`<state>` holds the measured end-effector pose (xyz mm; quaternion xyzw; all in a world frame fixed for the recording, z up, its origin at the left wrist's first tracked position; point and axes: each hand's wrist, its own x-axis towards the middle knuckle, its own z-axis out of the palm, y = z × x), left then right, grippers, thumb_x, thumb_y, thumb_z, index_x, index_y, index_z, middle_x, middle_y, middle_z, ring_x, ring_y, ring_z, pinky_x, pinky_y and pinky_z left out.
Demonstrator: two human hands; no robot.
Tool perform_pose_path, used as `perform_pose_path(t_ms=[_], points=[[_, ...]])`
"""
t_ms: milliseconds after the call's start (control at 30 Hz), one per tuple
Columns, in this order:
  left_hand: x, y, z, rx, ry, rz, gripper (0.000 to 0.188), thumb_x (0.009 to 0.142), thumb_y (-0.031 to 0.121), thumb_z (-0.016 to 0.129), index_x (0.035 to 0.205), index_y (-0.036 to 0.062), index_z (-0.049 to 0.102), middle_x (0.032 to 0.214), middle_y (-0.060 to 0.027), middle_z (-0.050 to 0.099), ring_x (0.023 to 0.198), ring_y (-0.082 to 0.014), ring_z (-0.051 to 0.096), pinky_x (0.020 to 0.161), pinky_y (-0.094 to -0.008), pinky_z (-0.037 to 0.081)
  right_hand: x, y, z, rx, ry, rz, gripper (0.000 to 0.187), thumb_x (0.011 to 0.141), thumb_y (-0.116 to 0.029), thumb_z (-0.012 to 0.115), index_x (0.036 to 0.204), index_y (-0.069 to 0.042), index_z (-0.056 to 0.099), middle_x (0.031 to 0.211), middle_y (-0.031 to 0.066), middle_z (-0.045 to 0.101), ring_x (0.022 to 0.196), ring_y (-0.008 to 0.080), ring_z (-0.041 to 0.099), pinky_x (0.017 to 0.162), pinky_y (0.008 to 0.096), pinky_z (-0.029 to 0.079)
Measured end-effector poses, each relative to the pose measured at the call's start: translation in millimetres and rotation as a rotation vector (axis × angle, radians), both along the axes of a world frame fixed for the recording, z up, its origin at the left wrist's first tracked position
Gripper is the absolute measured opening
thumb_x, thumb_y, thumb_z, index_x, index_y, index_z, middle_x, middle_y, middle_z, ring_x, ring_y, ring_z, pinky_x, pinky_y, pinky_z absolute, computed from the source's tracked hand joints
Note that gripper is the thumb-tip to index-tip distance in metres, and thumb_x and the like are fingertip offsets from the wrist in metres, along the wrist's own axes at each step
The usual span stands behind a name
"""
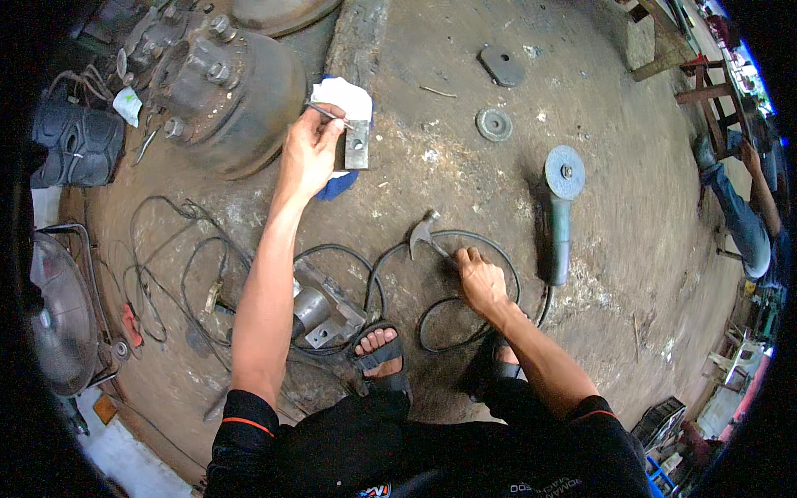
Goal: The person wipes a small metal block with a cloth, then uses a hammer to tap it on a wooden plank. They repeat the wiping and tapping on several similar metal blocks, handling them one at a time and placing them on the floor.
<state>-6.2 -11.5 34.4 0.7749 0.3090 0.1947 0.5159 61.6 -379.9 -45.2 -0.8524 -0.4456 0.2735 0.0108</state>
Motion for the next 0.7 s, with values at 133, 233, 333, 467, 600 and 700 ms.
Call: perform_pose_path(t_ms=[133, 233, 333, 467, 600, 700], points=[[0, -1, -3, 0.05, -0.077, -0.006, 0.01, 0.103, 0.009, 0.064, 0.111, 0.0029, 0.066, 0.083, -0.0124, 0.071, 0.075, -0.0208, 0.07, 0.07, -0.037, 0.053, -1, -2, -2, 0.09, 0.107, -0.076, 0.032, 0.09, -0.009, 0.066, 0.116, -0.002, 0.049, 0.11, 0.0269, 0.064, 0.088, 0.0503, 0.069, 0.077, 0.0564, 0.058], [1, -3, 2, 0.104, -0.039, -0.005, 0.01, 0.103, 0.01, 0.064, 0.109, 0.0029, 0.066, 0.077, -0.0133, 0.068, 0.07, -0.0191, 0.066, 0.067, -0.0367, 0.051, -1, 6, 12, 0.14, 0.168, -0.152, 0.037, 0.087, -0.008, 0.07, 0.119, 0.0, 0.055, 0.097, 0.026, 0.067, 0.088, 0.0508, 0.067, 0.078, 0.0565, 0.054], [0, -5, 8, 0.155, 0.056, -0.027, 0.013, 0.104, 0.011, 0.061, 0.113, 0.0023, 0.066, 0.095, -0.0142, 0.074, 0.085, -0.0211, 0.072, 0.08, -0.0366, 0.055, 3, 26, 44, 0.315, 0.347, -0.307, 0.038, 0.09, -0.009, 0.068, 0.124, 0.0, 0.053, 0.084, 0.0253, 0.066, 0.082, 0.0514, 0.066, 0.075, 0.056, 0.051], [1, -7, 12, 0.223, 0.002, -0.057, 0.013, 0.104, 0.012, 0.062, 0.111, 0.0018, 0.066, 0.089, -0.0162, 0.073, 0.08, -0.0239, 0.073, 0.076, -0.0391, 0.055, 18, 64, 116, 0.396, 0.408, -0.372, 0.045, 0.097, -0.008, 0.06, 0.14, -0.005, 0.046, 0.074, 0.0259, 0.063, 0.075, 0.0471, 0.068, 0.067, 0.0538, 0.049], [3, -7, 13, 0.323, 0.007, -0.075, 0.013, 0.102, 0.011, 0.064, 0.109, 0.0007, 0.067, 0.088, -0.019, 0.073, 0.079, -0.0285, 0.074, 0.073, -0.04, 0.054, 28, 100, 186, 0.561, 0.297, -0.295, 0.053, 0.101, -0.005, 0.056, 0.152, -0.007, 0.043, 0.077, 0.0248, 0.066, 0.074, 0.0449, 0.07, 0.064, 0.0501, 0.05], [3, -7, 13, 0.376, -0.01, -0.088, 0.013, 0.101, 0.011, 0.065, 0.107, 0.0005, 0.069, 0.089, -0.0211, 0.073, 0.078, -0.0324, 0.074, 0.073, -0.04, 0.054, 30, 125, 213, 0.854, 0.209, -0.089, 0.053, 0.102, 0.002, 0.052, 0.154, -0.004, 0.045, 0.087, 0.0165, 0.066, 0.066, 0.0239, 0.059, 0.063, 0.0372, 0.048]])
